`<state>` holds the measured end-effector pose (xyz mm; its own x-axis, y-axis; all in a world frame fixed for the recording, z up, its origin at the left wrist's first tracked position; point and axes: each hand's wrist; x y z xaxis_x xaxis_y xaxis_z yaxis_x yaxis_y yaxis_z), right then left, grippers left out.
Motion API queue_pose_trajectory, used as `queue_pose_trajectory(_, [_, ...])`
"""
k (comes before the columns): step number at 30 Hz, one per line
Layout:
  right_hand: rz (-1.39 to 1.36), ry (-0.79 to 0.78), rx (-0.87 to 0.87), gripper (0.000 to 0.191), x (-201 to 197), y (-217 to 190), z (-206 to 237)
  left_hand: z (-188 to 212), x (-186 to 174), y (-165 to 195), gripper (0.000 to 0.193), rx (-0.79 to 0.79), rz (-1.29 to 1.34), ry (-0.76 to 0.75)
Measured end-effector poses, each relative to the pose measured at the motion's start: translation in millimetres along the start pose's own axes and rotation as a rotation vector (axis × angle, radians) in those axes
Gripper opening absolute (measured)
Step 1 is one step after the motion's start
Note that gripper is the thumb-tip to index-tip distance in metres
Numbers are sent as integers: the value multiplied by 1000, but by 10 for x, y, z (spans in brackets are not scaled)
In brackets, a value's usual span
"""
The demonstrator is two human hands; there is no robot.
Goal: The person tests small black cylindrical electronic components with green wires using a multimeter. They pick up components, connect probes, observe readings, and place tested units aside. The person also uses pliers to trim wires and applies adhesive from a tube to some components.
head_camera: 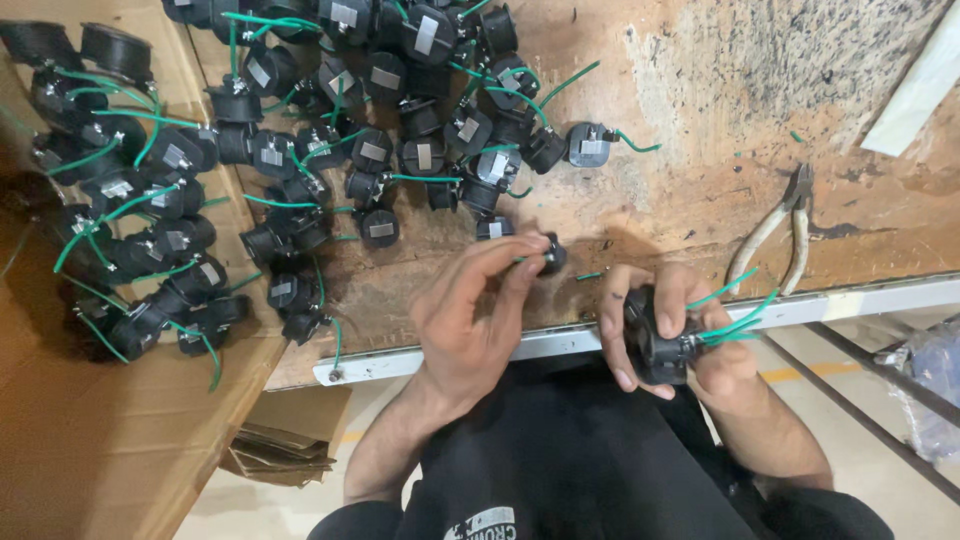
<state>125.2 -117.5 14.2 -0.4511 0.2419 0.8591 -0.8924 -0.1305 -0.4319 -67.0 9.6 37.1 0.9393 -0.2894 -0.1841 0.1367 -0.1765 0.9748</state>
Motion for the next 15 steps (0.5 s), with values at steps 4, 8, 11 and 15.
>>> queue_pose_trajectory(4, [-31, 53, 3, 37, -21, 58, -19, 82, 54, -38, 13, -451, 534, -12])
queue_pose_trajectory(8, [303, 226, -94, 31, -40, 95, -27, 113, 47, -76, 14, -527, 617, -40])
queue_pose_trajectory(11, [524, 299, -88, 38, -55, 99, 4, 125, 51, -51, 13, -539, 630, -56])
queue_pose_trajectory(15, [655, 262, -90, 43, -89, 94, 22, 119, 34, 29, 18, -565, 589, -117])
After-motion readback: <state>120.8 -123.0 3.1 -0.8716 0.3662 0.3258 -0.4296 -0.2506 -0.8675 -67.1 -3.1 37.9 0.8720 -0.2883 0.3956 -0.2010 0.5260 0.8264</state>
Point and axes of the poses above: each hand's wrist, its own z-axis away from the middle knuckle, its own x-axis out of the palm, y = z × x, and after that the axes turned 9 degrees about y, right-handed
